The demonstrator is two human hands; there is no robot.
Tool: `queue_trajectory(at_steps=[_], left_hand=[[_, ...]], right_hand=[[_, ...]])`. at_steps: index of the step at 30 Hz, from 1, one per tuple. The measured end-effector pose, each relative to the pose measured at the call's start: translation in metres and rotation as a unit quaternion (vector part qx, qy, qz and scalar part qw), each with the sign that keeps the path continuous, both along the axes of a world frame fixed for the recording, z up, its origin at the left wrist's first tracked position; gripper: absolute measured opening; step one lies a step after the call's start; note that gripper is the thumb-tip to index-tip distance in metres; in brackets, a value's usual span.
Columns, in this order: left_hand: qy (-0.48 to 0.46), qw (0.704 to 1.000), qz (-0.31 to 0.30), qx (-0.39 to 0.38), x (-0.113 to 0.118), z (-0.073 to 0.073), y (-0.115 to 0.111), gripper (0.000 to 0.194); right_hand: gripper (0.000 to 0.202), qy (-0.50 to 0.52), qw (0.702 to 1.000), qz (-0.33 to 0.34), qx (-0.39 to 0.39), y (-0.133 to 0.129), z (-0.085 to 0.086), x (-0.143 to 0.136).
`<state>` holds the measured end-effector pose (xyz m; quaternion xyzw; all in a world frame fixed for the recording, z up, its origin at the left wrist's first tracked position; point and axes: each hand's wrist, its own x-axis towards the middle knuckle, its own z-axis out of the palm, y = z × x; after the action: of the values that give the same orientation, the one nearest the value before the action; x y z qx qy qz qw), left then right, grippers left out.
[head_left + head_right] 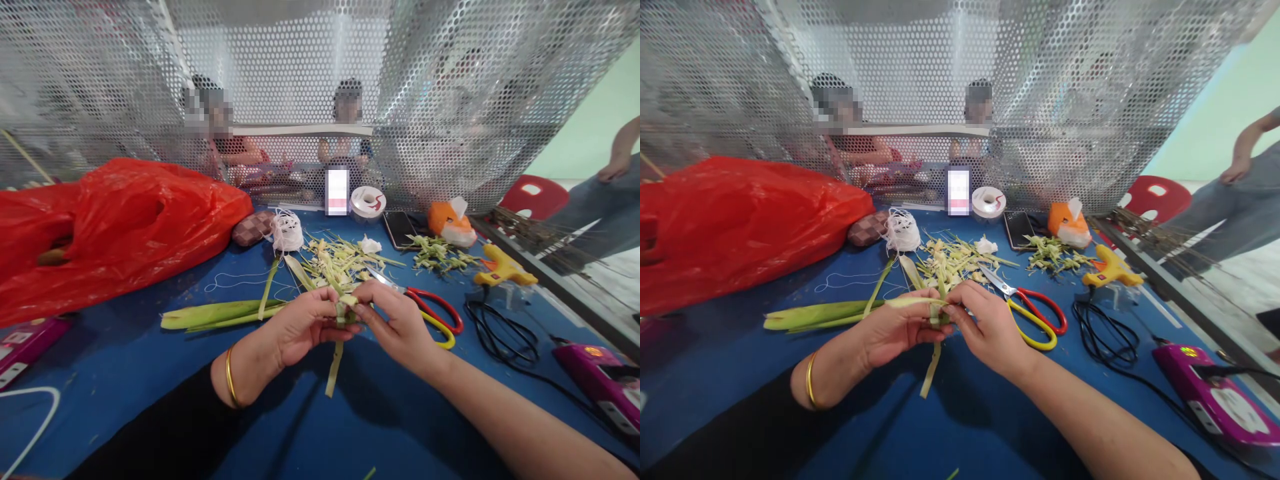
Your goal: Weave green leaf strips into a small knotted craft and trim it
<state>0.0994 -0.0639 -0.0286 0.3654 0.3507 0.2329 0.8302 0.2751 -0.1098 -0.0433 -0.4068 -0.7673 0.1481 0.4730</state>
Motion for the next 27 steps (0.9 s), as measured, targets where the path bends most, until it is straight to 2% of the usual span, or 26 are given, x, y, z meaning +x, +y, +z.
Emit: queue_trajectory(at_steps=[4,6,9,12,15,20,24,27], left_hand=[[-0.043,0.999,0.001,-0.013,0.000,0.000,0.002,0.015],[-0.049,0.999,0.007,-0.008,0.002,0.000,0.001,0.018],[-0.017,0.999,0.038,0.021,0.007,0.000,-0.002,0.022],[0.039,0.994,0.083,0.067,0.011,0.001,-0.007,0.024],[0.059,0.989,0.102,0.088,0.011,0.000,-0.010,0.028],[0.039,0.993,0.086,0.076,0.011,0.001,-0.008,0.029],[-0.019,0.996,0.069,0.047,0.011,0.002,-0.008,0.023],[-0.022,0.995,0.061,0.075,0.013,0.002,-0.010,0.029]], right_hand=[[0.012,0.000,1.000,-0.024,0.005,0.000,-0.002,0.000],[0.012,0.004,0.999,-0.045,0.005,0.001,-0.003,0.000],[0.011,0.016,0.997,-0.069,0.007,0.001,-0.004,-0.001],[0.013,0.024,0.998,-0.063,0.003,0.000,-0.005,-0.003],[0.013,0.028,0.998,-0.058,0.000,-0.001,-0.006,-0.004],[0.012,0.030,0.998,-0.063,0.005,-0.001,-0.007,-0.004],[0.011,0.027,0.996,-0.090,0.001,0.000,-0.006,-0.003],[0.011,0.033,0.994,-0.106,-0.005,-0.001,-0.006,-0.003]])
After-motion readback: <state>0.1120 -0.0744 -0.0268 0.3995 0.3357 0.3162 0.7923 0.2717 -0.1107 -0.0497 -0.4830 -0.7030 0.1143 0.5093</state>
